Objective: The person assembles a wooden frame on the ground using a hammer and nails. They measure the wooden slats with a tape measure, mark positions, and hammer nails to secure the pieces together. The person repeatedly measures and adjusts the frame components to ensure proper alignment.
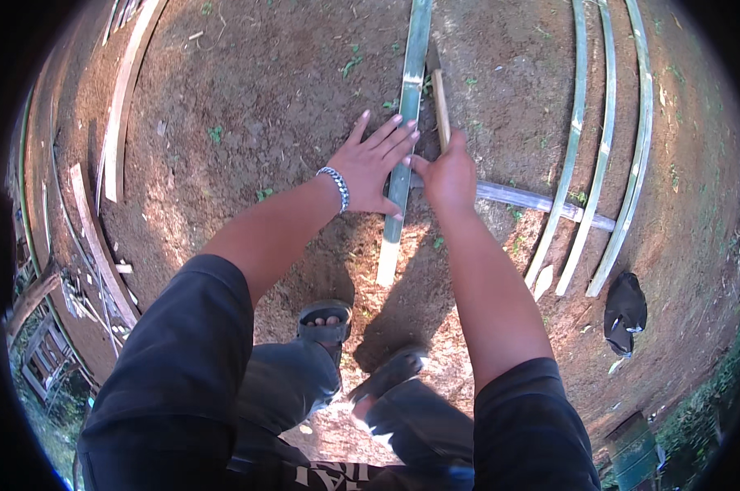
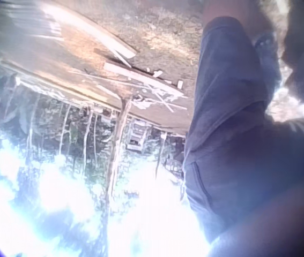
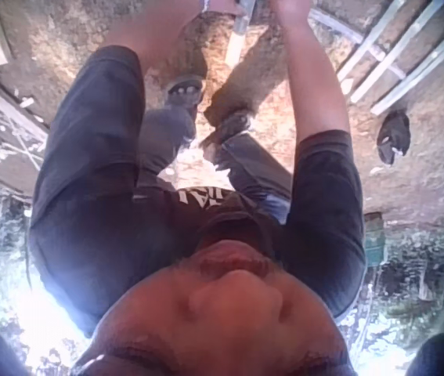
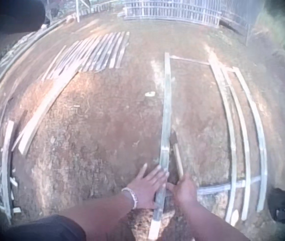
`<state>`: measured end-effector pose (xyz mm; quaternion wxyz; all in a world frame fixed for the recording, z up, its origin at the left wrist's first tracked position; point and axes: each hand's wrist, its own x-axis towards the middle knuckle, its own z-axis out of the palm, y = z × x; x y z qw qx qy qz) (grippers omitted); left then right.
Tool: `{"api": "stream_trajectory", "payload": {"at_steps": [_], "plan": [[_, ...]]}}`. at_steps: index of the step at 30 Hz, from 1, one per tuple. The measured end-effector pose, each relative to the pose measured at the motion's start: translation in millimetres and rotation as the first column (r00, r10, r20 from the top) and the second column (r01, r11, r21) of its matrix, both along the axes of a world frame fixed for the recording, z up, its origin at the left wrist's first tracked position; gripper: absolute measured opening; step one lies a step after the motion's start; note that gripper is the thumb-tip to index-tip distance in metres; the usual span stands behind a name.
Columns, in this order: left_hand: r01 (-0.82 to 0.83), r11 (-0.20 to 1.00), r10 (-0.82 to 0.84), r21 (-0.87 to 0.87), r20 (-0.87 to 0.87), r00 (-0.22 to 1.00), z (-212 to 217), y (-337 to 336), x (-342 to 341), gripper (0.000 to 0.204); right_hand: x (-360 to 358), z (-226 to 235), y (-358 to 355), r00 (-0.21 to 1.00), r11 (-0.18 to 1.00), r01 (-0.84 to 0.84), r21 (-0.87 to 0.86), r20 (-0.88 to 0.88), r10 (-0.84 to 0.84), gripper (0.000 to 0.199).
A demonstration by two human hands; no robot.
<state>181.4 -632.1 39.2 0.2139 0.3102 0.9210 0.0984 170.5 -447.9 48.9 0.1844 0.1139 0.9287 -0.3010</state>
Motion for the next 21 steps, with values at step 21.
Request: {"api": "stream_trajectory", "payload": {"at_steps": [21], "plan": [[-0.055,0.995,0.050,-0.083,-0.067,0.996,11,4,0,0.129,163,12,98,0.920,0.921,-0.387,-0.040,-0.087,0.382,0.043]]}}
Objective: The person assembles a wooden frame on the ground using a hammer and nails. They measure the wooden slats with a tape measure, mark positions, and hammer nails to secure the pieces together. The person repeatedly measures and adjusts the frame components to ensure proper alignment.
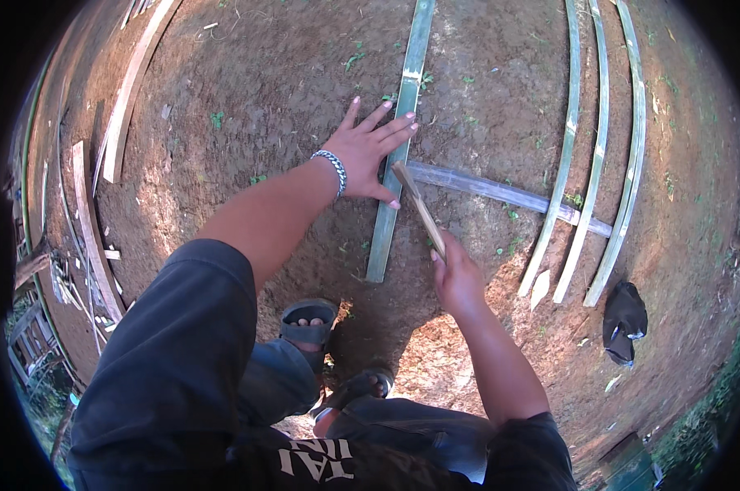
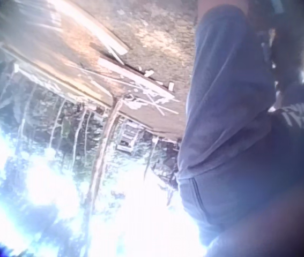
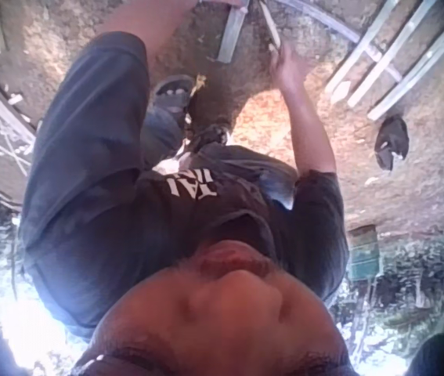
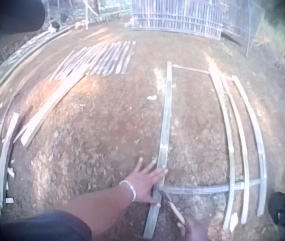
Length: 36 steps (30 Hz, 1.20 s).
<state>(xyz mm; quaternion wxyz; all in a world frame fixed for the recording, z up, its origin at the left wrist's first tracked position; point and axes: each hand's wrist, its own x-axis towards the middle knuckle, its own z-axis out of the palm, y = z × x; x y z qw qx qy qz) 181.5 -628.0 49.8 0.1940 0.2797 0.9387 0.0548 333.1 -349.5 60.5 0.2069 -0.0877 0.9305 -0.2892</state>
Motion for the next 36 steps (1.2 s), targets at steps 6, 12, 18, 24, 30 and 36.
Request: {"api": "stream_trajectory", "payload": {"at_steps": [6,12,18,24,30,36], "plan": [[-0.003,1.000,0.004,0.013,-0.010,1.000,-3,2,3,0.128,9,-16,-5,0.966,0.994,0.058,-0.097,-0.246,-0.081,0.042],[-0.012,1.000,0.012,0.011,-0.012,1.000,-3,-4,4,0.126,2,-11,-8,0.960,0.985,0.117,-0.129,-0.238,-0.145,0.040],[0.001,1.000,0.000,0.015,-0.011,1.000,-1,0,3,0.128,3,-13,-13,0.994,0.999,0.034,0.032,-0.109,-0.030,0.043],[0.000,1.000,0.000,-0.004,-0.018,1.000,-1,-3,5,0.128,16,-7,-15,0.973,0.986,0.108,-0.125,-0.192,-0.131,0.046],[-0.007,1.000,0.007,0.005,-0.031,1.000,-8,-4,1,0.128,9,-6,-22,0.965,0.968,0.231,-0.095,-0.105,-0.241,0.043],[-0.017,1.000,0.017,0.022,-0.005,1.000,-5,-1,4,0.129,-2,-2,-26,0.989,0.988,0.144,0.047,0.030,-0.146,0.046]]}}
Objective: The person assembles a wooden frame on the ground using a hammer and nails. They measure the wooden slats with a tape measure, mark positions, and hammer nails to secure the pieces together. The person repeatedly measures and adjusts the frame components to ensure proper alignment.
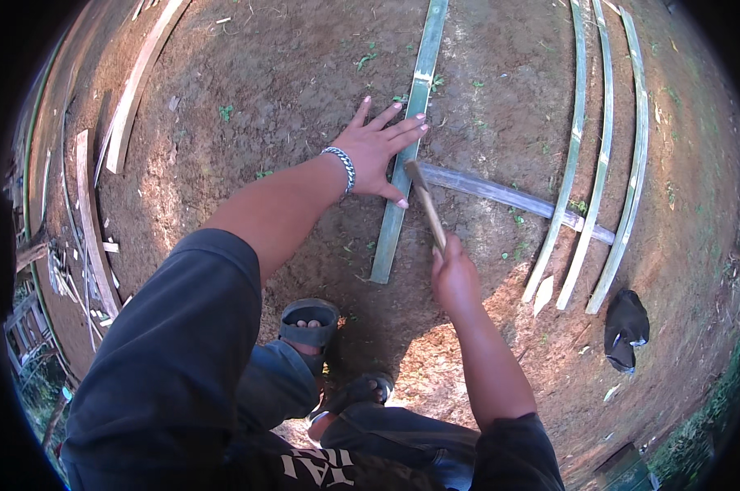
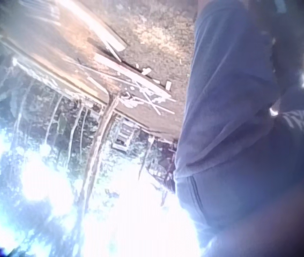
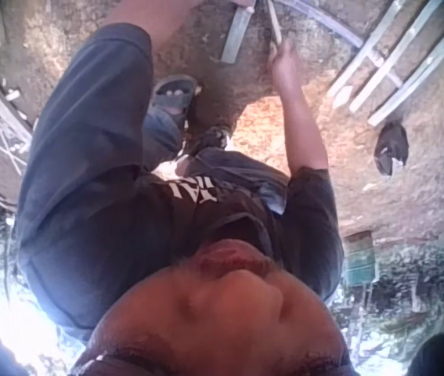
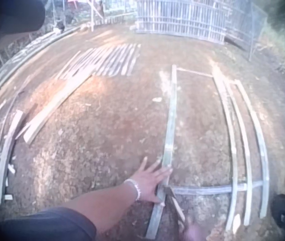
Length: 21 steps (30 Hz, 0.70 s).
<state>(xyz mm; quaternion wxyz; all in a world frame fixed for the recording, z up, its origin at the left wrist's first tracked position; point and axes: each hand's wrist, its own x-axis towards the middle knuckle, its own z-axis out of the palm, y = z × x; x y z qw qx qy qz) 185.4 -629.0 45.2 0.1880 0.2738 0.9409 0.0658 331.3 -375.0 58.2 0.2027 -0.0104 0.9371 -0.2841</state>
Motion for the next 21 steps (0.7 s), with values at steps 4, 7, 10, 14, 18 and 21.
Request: {"api": "stream_trajectory", "payload": {"at_steps": [4,7,10,14,18,21], "plan": [[0.005,1.000,-0.005,0.018,0.007,1.000,0,-2,-1,0.130,1,9,-5,0.979,0.993,0.036,-0.109,-0.197,-0.057,0.039],[-0.006,1.000,0.006,0.009,0.003,1.000,0,-4,1,0.129,6,-4,-3,0.935,0.992,-0.066,-0.105,-0.355,0.025,0.034],[0.013,1.000,-0.013,0.008,0.004,1.000,0,1,-3,0.126,1,-16,5,0.999,0.997,-0.025,0.076,0.028,0.023,0.034],[0.007,1.000,-0.006,-0.018,0.018,1.000,3,-4,-2,0.125,-3,4,3,1.000,0.999,0.012,0.037,-0.021,-0.011,0.039],[0.013,1.000,-0.013,-0.013,0.021,1.000,6,2,-3,0.125,28,0,28,0.989,1.000,0.009,-0.019,-0.150,-0.012,0.038],[0.007,1.000,-0.007,-0.011,0.020,1.000,5,1,1,0.126,55,21,61,0.996,0.998,0.047,0.043,0.077,-0.050,0.038]]}}
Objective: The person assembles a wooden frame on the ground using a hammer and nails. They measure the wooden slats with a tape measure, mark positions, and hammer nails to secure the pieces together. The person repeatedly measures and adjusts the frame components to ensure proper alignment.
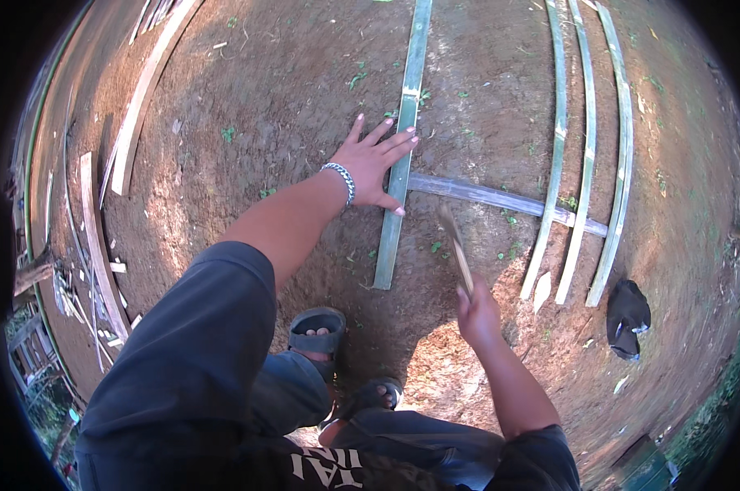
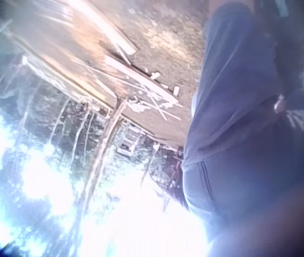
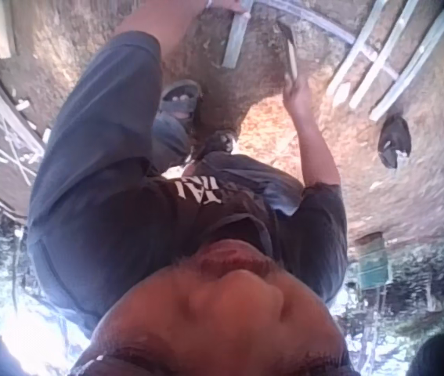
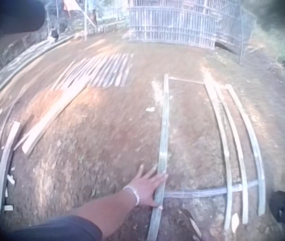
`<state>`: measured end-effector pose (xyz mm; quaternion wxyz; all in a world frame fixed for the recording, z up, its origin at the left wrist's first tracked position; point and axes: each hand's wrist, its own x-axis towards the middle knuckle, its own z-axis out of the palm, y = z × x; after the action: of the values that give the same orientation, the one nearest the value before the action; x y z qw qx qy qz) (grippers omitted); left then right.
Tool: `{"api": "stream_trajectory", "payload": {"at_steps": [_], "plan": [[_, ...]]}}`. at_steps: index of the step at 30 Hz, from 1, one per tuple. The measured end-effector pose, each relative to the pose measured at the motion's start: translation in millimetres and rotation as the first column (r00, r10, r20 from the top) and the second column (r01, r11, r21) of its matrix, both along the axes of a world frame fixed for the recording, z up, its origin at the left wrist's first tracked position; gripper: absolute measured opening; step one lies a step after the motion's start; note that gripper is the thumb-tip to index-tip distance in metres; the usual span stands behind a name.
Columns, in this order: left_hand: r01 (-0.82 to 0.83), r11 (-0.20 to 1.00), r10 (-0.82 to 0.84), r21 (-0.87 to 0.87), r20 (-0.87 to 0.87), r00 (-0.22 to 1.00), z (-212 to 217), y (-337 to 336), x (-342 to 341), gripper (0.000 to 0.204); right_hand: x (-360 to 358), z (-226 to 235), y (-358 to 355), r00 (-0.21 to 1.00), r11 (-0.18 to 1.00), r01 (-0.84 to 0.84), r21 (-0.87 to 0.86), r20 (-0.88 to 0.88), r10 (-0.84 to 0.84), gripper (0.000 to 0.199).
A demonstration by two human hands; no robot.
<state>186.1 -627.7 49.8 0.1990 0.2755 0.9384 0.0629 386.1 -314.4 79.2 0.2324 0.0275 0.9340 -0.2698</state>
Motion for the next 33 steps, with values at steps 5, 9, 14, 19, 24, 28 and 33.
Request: {"api": "stream_trajectory", "payload": {"at_steps": [5,9,14,19,24,28,33], "plan": [[-0.009,0.994,0.011,-0.109,0.012,1.000,22,6,5,0.129,69,33,92,0.984,0.969,-0.166,0.185,0.092,0.151,0.042],[-0.395,0.909,0.406,-0.132,0.064,0.912,31,26,39,0.124,140,51,135,0.994,0.970,-0.113,0.217,0.027,0.109,0.046],[-0.680,0.731,0.677,-0.059,0.185,0.712,28,59,115,0.114,217,34,150,0.982,0.929,0.165,0.332,0.035,-0.187,0.049],[-0.789,0.603,0.751,0.117,0.249,0.611,35,89,176,0.078,213,64,145,0.916,0.841,0.327,0.431,0.074,-0.394,0.047],[-0.801,0.585,0.567,0.124,0.644,0.514,53,127,181,0.031,192,132,162,0.880,0.763,0.356,0.539,0.082,-0.469,0.046],[-0.569,0.786,0.292,0.244,0.664,0.688,79,152,160,0.027,201,186,179,0.836,0.728,0.402,0.556,0.101,-0.539,0.049],[-0.479,0.849,0.294,0.223,0.554,0.779,58,148,99,0.034,211,169,196,0.802,0.711,0.481,0.512,0.072,-0.594,0.053]]}}
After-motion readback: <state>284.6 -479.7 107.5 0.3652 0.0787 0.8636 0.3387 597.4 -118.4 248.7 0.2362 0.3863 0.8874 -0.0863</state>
